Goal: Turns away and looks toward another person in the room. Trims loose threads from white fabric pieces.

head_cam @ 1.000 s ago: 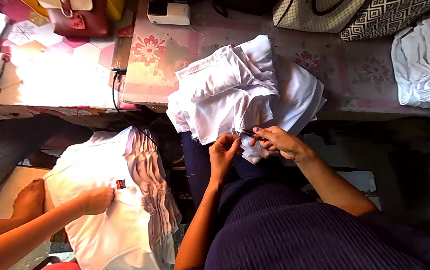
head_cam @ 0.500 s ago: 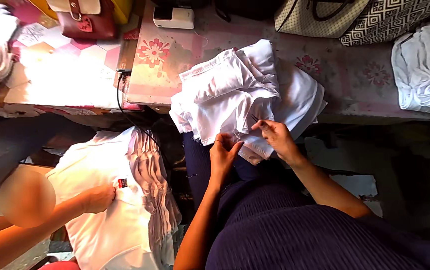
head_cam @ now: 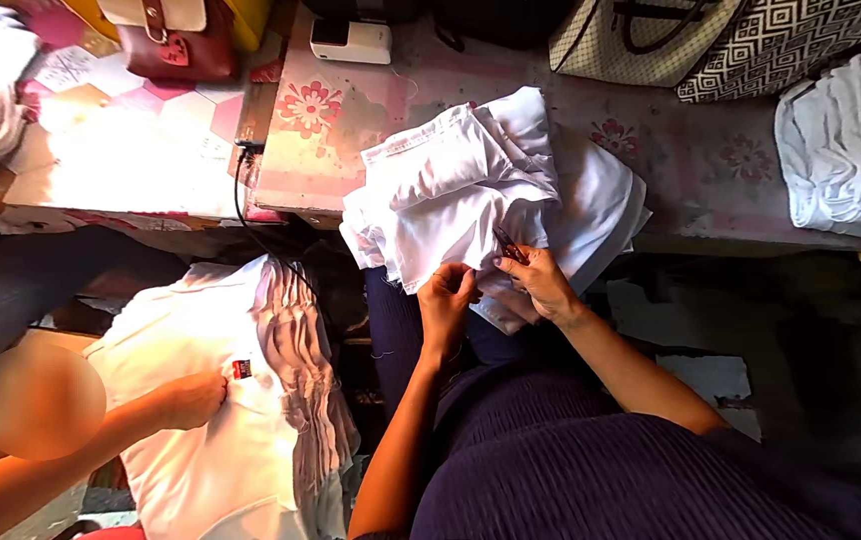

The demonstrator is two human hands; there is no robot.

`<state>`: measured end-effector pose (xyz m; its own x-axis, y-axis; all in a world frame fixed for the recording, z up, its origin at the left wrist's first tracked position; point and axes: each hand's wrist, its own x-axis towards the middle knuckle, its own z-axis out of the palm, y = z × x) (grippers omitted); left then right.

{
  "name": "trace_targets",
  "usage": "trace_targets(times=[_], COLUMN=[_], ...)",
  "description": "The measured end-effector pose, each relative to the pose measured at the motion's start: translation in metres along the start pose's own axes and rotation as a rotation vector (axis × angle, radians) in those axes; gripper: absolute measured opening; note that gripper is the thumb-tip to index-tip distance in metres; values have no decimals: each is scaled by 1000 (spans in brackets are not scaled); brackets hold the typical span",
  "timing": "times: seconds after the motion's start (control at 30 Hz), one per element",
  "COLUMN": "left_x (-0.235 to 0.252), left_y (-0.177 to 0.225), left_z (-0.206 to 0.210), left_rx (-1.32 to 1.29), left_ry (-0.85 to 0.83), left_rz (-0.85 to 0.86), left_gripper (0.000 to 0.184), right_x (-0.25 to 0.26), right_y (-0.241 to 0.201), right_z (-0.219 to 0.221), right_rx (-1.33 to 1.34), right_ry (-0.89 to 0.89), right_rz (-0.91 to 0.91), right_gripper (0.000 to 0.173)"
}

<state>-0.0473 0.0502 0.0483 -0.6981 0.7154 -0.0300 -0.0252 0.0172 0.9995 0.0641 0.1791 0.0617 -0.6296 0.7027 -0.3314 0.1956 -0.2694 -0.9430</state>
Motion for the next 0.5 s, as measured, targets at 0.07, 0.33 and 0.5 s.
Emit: trace_targets(times=[0.07, 0.33, 0.5], left_x=[-2, -7, -13], left_y=[6, 24, 17], left_z=[-13, -17, -17], left_rx=[80, 110, 46], left_ry=[-60, -53, -68], left_rz=[-101, -106, -77], left_gripper=[7, 6, 5], right_x=[0, -9, -30], right_y=[-2, -17, -50], right_z=[-4, -11, -26], right_rx=[39, -13, -48], right_ry=[-29, -28, -204], right_rz=[43, 29, 183], right_gripper=[9, 31, 42])
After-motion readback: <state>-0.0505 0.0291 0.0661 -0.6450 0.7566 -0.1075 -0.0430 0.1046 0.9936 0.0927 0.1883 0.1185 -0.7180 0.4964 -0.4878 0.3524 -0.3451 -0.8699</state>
